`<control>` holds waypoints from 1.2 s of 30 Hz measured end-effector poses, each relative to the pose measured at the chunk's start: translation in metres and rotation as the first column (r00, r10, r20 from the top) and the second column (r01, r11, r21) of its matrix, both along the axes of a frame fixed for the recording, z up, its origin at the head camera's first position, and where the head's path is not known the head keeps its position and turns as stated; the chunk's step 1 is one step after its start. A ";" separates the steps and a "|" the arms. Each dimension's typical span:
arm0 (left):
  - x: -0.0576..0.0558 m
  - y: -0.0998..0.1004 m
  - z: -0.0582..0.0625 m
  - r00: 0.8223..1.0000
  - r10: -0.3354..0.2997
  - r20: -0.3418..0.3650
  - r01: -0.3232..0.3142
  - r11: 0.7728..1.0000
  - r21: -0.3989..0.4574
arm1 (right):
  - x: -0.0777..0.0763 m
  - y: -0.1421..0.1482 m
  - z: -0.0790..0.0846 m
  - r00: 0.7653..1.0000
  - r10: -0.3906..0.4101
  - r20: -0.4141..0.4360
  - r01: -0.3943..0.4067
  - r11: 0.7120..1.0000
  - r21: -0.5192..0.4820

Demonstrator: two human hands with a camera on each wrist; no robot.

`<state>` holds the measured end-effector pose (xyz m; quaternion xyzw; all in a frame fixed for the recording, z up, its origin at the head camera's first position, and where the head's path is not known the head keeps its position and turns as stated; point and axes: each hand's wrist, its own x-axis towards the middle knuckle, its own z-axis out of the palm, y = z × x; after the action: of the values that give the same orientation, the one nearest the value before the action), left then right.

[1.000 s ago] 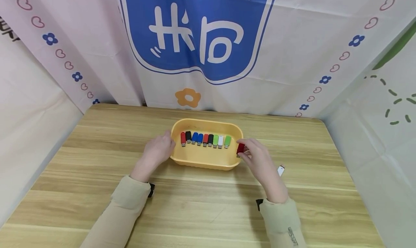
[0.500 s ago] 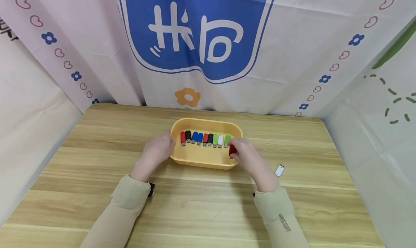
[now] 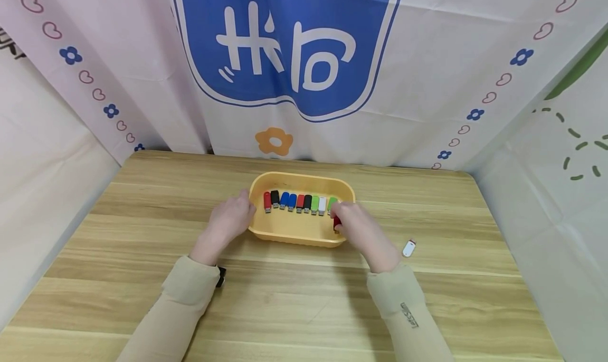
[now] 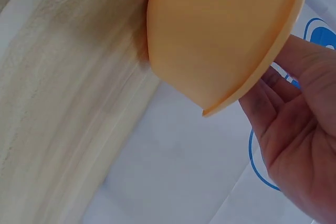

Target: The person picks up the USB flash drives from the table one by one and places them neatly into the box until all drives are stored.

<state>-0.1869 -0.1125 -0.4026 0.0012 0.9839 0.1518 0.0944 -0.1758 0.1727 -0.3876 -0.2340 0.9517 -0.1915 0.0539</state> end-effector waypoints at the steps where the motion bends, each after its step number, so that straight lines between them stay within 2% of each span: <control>1: 0.000 0.000 0.000 1.000 0.000 -0.002 0.000 1.000 -0.001 | 0.000 -0.001 0.000 1.000 0.006 0.000 -0.006 1.000 0.020; 14: 0.000 0.000 0.000 1.000 0.003 0.006 -0.003 1.000 0.001 | -0.006 -0.009 0.002 0.994 0.087 -0.062 -0.073 0.976 0.206; 30: 0.001 0.001 0.001 1.000 0.004 0.006 -0.004 1.000 -0.003 | -0.010 -0.012 -0.005 0.987 0.113 -0.113 -0.087 0.974 0.210; 36: 0.001 0.001 0.002 1.000 -0.002 0.000 0.002 1.000 -0.007 | -0.010 -0.013 -0.006 0.989 0.107 -0.099 -0.085 0.976 0.202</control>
<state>-0.1858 -0.1120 -0.4011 0.0019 0.9844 0.1481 0.0946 -0.1854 0.1595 -0.3934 -0.2833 0.9551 -0.0802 0.0339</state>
